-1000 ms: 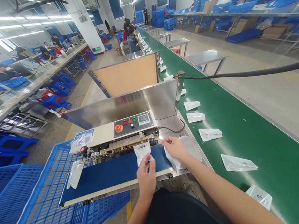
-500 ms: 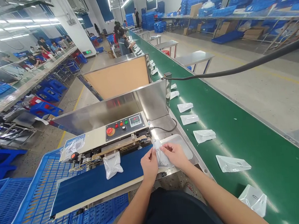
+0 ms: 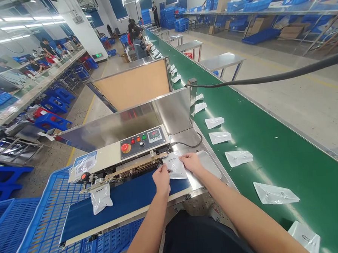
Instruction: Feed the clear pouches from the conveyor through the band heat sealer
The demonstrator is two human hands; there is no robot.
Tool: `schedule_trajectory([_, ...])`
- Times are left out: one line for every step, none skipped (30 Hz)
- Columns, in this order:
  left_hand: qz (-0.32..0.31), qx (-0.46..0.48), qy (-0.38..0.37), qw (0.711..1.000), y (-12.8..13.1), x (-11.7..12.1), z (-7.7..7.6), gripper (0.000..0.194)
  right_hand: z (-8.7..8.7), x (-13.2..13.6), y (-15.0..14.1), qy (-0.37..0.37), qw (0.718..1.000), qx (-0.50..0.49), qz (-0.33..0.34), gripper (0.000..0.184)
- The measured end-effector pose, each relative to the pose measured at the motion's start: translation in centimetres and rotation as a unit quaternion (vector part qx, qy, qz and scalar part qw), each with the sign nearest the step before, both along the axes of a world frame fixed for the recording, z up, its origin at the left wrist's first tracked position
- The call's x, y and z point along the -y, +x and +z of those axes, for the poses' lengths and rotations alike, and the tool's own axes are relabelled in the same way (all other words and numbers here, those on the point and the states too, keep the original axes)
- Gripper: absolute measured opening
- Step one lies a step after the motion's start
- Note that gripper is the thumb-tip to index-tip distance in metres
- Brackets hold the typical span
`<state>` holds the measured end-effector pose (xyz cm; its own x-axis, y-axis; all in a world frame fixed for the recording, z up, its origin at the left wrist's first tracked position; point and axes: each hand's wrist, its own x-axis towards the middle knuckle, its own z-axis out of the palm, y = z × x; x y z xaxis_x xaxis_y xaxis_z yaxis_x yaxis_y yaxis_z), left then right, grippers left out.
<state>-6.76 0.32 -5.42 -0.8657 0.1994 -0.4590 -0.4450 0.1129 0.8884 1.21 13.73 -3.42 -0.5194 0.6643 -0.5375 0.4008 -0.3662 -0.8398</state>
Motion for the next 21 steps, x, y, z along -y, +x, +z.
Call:
schedule_trajectory([0.007, -0.002, -0.003, 1.000, -0.4, 0.7, 0.0, 0.047, 0.1, 0.5, -0.7, -0.006, 1.000, -0.005, 0.013, 0.031])
schedule_trajectory([0.013, -0.004, -0.005, 1.000, -0.9, 1.4, 0.0, 0.048, 0.2, 0.9, -1.2, -0.015, 1.000, -0.009, 0.025, 0.031])
schedule_trajectory([0.019, -0.004, -0.004, 1.000, -1.4, 2.2, 0.0, 0.049, 0.4, 1.3, -1.5, -0.020, 0.999, -0.011, 0.037, 0.032])
schedule_trajectory([0.027, -0.004, 0.003, 1.000, -2.0, 3.0, 0.1, 0.049, 0.7, 1.5, -1.4, -0.020, 0.999, -0.014, 0.047, 0.034])
schedule_trajectory([0.042, -0.004, 0.011, 0.999, -2.4, 3.9, 0.3, 0.049, 0.9, 1.5, -0.8, -0.011, 0.998, -0.016, 0.054, 0.036])
schedule_trajectory([0.065, -0.010, 0.017, 0.998, -2.8, 4.9, 0.5, 0.047, 1.1, 1.4, 0.3, 0.007, 0.998, -0.019, 0.055, 0.041])
schedule_trajectory([0.092, -0.027, 0.016, 0.995, -3.0, 6.0, 0.7, 0.046, 1.1, 1.0, 2.1, 0.034, 0.998, -0.020, 0.048, 0.046])
schedule_trajectory([0.123, -0.051, 0.004, 0.991, -3.1, 7.2, 0.9, 0.044, 1.0, 0.4, 4.6, 0.069, 0.997, -0.016, 0.030, 0.051])
schedule_trajectory([0.142, -0.092, -0.017, 0.985, -3.0, 8.4, 1.2, 0.043, 0.7, -0.3, 7.7, 0.108, 0.994, -0.003, -0.003, 0.056])
schedule_trajectory([0.153, -0.140, -0.053, 0.977, -3.0, 9.6, 1.4, 0.044, 0.2, -0.9, 11.3, 0.148, 0.987, 0.025, -0.050, 0.059])
schedule_trajectory([0.148, -0.177, -0.083, 0.969, -2.9, 10.5, 1.6, 0.045, -0.5, -1.5, 15.5, 0.186, 0.974, 0.071, -0.109, 0.062])
schedule_trajectory([0.136, -0.202, -0.099, 0.965, -2.9, 11.2, 1.8, 0.046, -1.2, -1.8, 20.0, 0.219, 0.951, 0.132, -0.176, 0.063])
schedule_trajectory([0.127, -0.220, -0.094, 0.963, -2.9, 11.5, 1.9, 0.045, -2.1, -1.9, 24.6, 0.238, 0.917, 0.206, -0.245, 0.063])
schedule_trajectory([0.109, -0.231, -0.084, 0.963, -2.9, 11.4, 2.0, 0.042, -3.0, -1.6, 29.3, 0.240, 0.872, 0.288, -0.315, 0.064])
schedule_trajectory([0.087, -0.235, -0.068, 0.966, -2.7, 10.8, 2.2, 0.039, -3.8, -1.1, 33.8, 0.221, 0.818, 0.365, -0.385, 0.069])
schedule_trajectory([0.063, -0.232, -0.048, 0.969, -2.5, 9.9, 2.5, 0.036, -4.5, -0.2, 38.0, 0.174, 0.760, 0.430, -0.456, 0.077])
schedule_trajectory([0.036, -0.226, -0.028, 0.973, -2.0, 8.8, 2.9, 0.033, -5.2, 1.0, 41.9, 0.117, 0.701, 0.474, -0.520, 0.087])
schedule_trajectory([0.009, -0.220, -0.008, 0.975, -1.5, 7.5, 3.4, 0.032, -5.8, 2.4, 45.5, 0.066, 0.653, 0.499, -0.566, 0.097])
schedule_trajectory([-0.017, -0.215, 0.006, 0.977, -0.9, 6.1, 3.9, 0.033, -6.2, 4.0, 48.6, 0.024, 0.616, 0.514, -0.597, 0.105])
schedule_trajectory([-0.040, -0.214, 0.015, 0.976, -0.3, 4.7, 4.4, 0.034, -6.6, 5.6, 51.4, -0.001, 0.593, 0.524, -0.612, 0.111])
schedule_trajectory([-0.059, -0.217, 0.018, 0.974, 0.3, 3.4, 5.0, 0.036, -6.8, 7.3, 53.9, -0.012, 0.578, 0.535, -0.615, 0.114])
